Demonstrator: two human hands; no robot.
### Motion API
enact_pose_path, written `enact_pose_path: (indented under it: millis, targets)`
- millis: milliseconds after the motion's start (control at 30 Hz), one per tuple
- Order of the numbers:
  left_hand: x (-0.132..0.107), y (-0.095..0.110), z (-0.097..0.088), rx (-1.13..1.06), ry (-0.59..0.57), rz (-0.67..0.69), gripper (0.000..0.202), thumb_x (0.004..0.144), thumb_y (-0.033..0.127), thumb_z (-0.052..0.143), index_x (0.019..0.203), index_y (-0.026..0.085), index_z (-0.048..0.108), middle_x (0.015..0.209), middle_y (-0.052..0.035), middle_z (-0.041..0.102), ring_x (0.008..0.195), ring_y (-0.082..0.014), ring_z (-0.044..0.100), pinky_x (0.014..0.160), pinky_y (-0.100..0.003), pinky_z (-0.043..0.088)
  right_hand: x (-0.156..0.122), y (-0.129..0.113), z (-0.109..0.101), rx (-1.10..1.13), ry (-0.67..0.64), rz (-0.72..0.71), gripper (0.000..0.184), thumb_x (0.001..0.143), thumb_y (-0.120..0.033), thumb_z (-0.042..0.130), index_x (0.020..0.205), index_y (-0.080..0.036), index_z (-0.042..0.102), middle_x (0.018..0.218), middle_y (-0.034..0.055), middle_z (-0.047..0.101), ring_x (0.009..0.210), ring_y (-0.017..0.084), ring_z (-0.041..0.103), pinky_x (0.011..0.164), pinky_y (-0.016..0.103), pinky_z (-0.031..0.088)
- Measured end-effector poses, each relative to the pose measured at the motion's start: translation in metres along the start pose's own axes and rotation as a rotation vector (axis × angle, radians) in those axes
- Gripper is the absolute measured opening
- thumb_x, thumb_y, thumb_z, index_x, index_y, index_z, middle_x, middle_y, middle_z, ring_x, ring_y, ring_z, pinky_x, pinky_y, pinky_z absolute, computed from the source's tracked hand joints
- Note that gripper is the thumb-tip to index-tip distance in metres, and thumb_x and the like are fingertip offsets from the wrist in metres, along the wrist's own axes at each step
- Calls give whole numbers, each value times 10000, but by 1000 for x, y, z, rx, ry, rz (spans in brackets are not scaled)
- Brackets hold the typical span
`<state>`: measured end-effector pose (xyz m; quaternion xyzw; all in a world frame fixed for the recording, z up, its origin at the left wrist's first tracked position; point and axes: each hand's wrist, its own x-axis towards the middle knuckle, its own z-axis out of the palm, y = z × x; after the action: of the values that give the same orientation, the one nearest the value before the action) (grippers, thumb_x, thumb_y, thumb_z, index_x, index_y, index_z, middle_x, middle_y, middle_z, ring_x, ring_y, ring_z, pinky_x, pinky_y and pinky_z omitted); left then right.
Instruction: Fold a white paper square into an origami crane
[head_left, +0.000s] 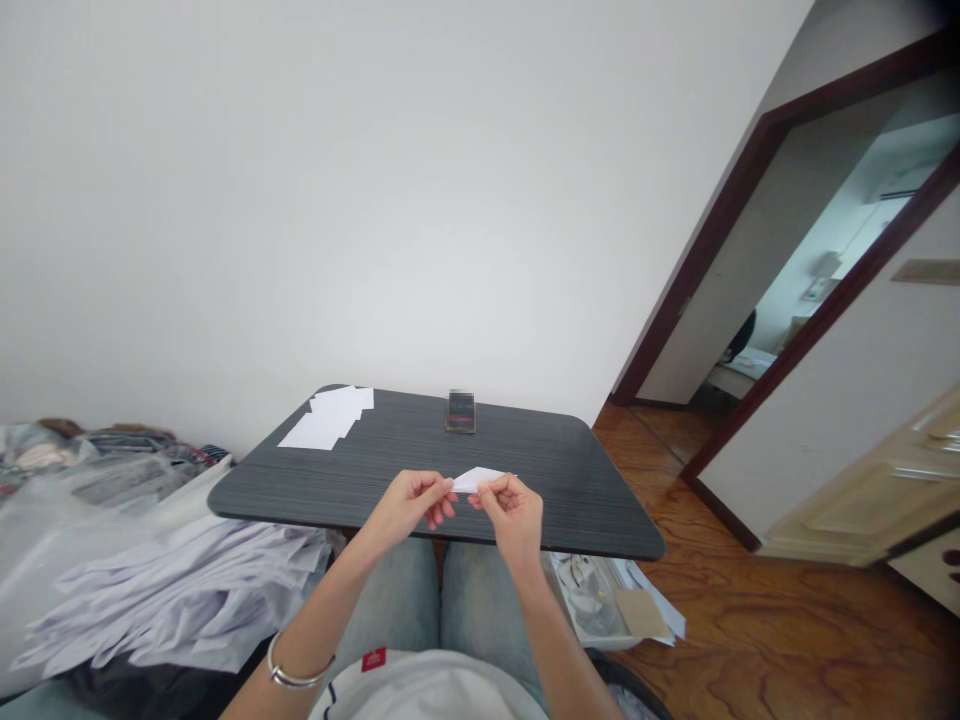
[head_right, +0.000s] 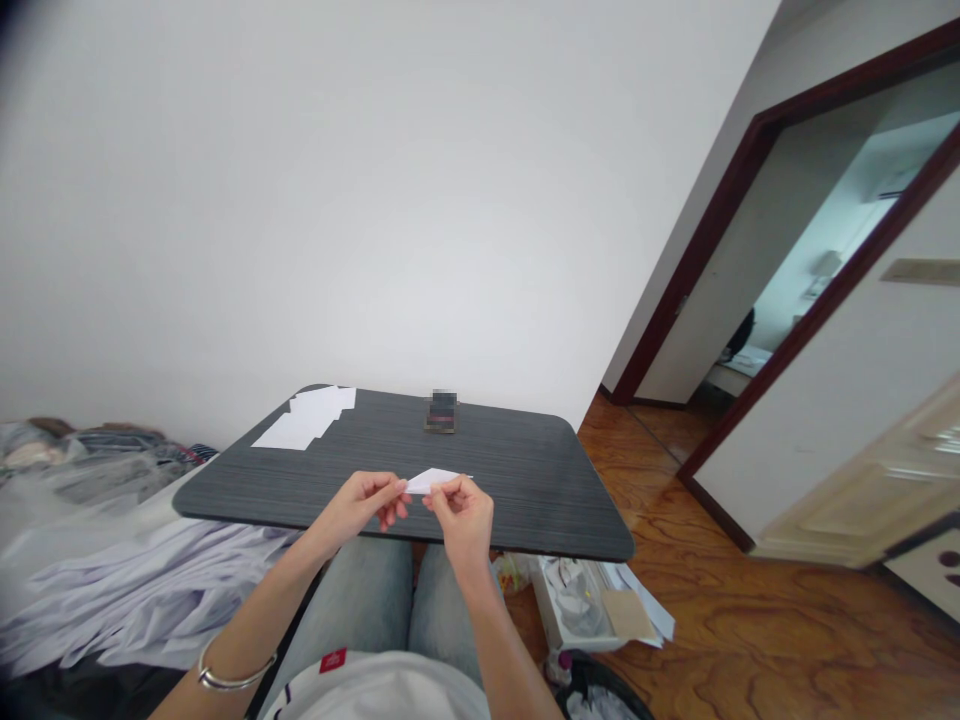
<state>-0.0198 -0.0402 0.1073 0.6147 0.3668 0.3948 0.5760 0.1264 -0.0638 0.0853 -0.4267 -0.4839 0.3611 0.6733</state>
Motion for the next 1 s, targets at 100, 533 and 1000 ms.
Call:
enact_pose_path:
  millis: [100,533,1000]
  targets:
    - [0,-1,0,34,9,40,309,735,381,542,641,97,619,523,-32,616,394,-73,493,389,-167,404,0,0,-1,-6,6,-5,179,664,-261,641,582,-161,517,523,-7,617,510,156,627,509,247,515]
    - [-7,4,-4,208,-50,154,339,796,373,454,661,121,636,517,-23,586,443,-92,506,413,-167,395,3,0,-2,-21,28,-14,201,639,-307,659,570,-157,544,493,5,636,474,165,628,479,252,518]
    - [-5,1,-4,176,-72,127,341,808,369,436,776,93,634,632,-64,623,498,-108,537,407,-179,406,3,-1,-2,15,28,-18,177,635,-263,663,564,-155,542,492,6,636,468,165,625,479,251,512]
